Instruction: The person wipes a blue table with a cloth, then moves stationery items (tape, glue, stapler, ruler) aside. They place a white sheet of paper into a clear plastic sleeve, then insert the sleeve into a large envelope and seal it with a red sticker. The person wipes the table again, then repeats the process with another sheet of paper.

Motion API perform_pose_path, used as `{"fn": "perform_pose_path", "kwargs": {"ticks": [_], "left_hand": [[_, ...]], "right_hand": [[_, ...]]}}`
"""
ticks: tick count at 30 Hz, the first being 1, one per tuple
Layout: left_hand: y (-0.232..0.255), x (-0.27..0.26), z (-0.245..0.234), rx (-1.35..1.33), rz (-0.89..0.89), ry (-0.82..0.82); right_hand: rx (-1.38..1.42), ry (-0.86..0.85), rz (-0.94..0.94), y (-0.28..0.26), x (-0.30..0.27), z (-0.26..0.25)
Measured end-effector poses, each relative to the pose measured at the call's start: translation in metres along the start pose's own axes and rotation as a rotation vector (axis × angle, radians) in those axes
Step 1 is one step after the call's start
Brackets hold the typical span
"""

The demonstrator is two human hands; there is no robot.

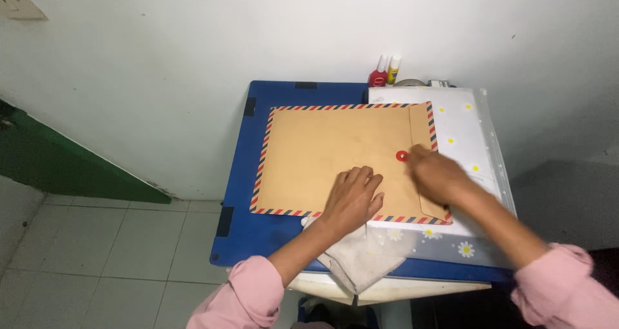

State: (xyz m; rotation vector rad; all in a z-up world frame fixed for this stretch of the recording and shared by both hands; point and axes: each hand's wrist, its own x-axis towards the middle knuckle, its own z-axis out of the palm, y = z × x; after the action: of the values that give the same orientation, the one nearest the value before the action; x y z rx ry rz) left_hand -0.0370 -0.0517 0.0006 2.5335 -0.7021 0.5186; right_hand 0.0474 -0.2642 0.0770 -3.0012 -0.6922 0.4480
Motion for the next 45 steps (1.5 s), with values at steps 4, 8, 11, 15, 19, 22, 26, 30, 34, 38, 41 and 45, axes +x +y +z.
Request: {"fn": "perform_pose_path", "kwargs": {"ticks": [4,8,11,15,19,22,26,30,34,38,41,45], "left_hand": [[0.002,-0.002,0.004,0.011,0.000,0.058],[0.004,-0.001,0.004,0.006,-0.025,0.085],[0.003,-0.004,0.007,0.012,-0.036,0.079],[0.001,-0.004,0.010,0.020,-0.035,0.072],[0.000,-0.004,0.007,0.012,-0.029,0.067],[0.003,-0.001,-0.001,-0.018,-0.033,0.066],[0.000,-0.004,0.008,-0.004,-0.020,0.085],[0.001,-0.005,0.005,0.014,-0.027,0.099],[0.001,-0.005,0.004,0.008,-0.025,0.104],[0.001,-0.005,0.007,0.016,-0.023,0.110],[0.002,-0.005,0.005,0.023,-0.028,0.099],[0.004,-0.004,0.000,0.026,-0.044,0.073]], "right_hand": [[0.260,0.158,0.150,0.017,0.005,-0.037],[0.257,0.396,-0.081,0.015,0.054,-0.035],[0.519,0.383,-0.244,-0.016,0.064,-0.010],[0.451,0.108,-0.337,-0.050,0.034,-0.036],[0.094,0.012,-0.255,-0.030,0.014,-0.066],[-0.387,0.055,-0.334,-0.012,0.019,-0.085],[-0.764,0.020,-0.387,-0.001,0.027,-0.090],[-0.883,-0.061,-0.317,-0.003,0.037,-0.085],[-0.683,-0.205,-0.070,0.021,0.051,-0.065],[-0.189,-0.292,0.018,0.000,0.043,-0.081],[0.017,-0.056,0.024,-0.021,0.052,-0.089],[0.386,-0.119,-0.020,-0.065,0.040,-0.101]]}}
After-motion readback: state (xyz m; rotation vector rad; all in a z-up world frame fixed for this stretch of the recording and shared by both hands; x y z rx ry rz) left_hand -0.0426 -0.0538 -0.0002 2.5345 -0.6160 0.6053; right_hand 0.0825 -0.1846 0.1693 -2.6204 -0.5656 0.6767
